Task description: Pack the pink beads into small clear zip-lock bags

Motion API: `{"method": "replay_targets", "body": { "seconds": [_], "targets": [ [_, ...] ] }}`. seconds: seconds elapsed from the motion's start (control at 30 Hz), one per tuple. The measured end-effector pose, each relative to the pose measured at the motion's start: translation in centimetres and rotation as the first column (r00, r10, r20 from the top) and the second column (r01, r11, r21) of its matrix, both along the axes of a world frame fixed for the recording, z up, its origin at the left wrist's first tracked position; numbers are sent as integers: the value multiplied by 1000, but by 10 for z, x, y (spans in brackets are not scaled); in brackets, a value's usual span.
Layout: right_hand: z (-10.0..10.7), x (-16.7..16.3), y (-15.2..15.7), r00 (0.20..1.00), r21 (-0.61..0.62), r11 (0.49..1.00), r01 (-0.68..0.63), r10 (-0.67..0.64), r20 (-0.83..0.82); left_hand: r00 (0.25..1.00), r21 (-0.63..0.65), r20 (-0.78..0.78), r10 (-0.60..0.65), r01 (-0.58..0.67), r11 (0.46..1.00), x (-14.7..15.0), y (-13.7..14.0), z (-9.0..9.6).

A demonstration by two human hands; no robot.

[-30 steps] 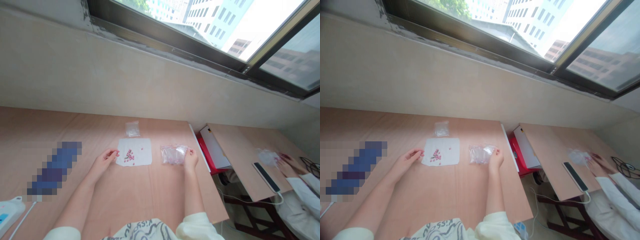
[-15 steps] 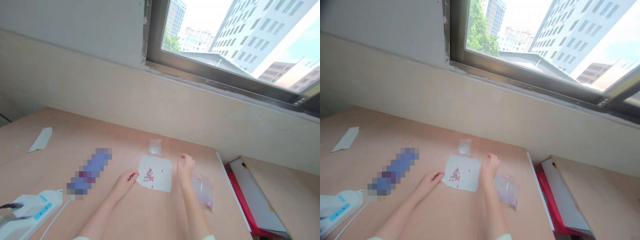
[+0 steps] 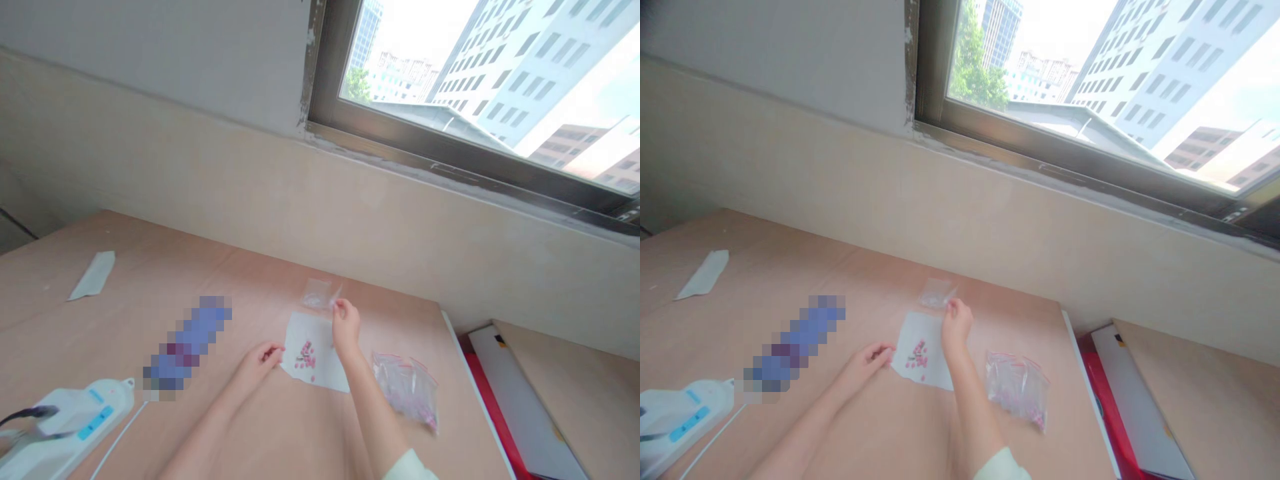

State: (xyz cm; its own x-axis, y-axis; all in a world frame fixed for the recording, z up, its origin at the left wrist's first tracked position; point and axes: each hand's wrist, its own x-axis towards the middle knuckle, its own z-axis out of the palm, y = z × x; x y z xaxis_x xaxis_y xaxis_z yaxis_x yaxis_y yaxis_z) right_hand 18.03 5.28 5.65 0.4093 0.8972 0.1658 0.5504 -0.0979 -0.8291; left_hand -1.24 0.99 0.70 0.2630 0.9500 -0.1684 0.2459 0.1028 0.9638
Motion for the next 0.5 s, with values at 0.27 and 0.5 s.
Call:
{"method": "replay_targets", "body": {
  "seconds": [0.27, 0.5],
  "targets": [
    [19, -8, -67, 523, -7, 923, -384, 211, -826, 949, -116, 285, -134, 173, 978, 24, 11, 59],
    [7, 13, -80, 891, -109, 989, 103, -140, -432, 962, -101, 231, -148, 175, 979, 28, 6, 71]
  ]
}}
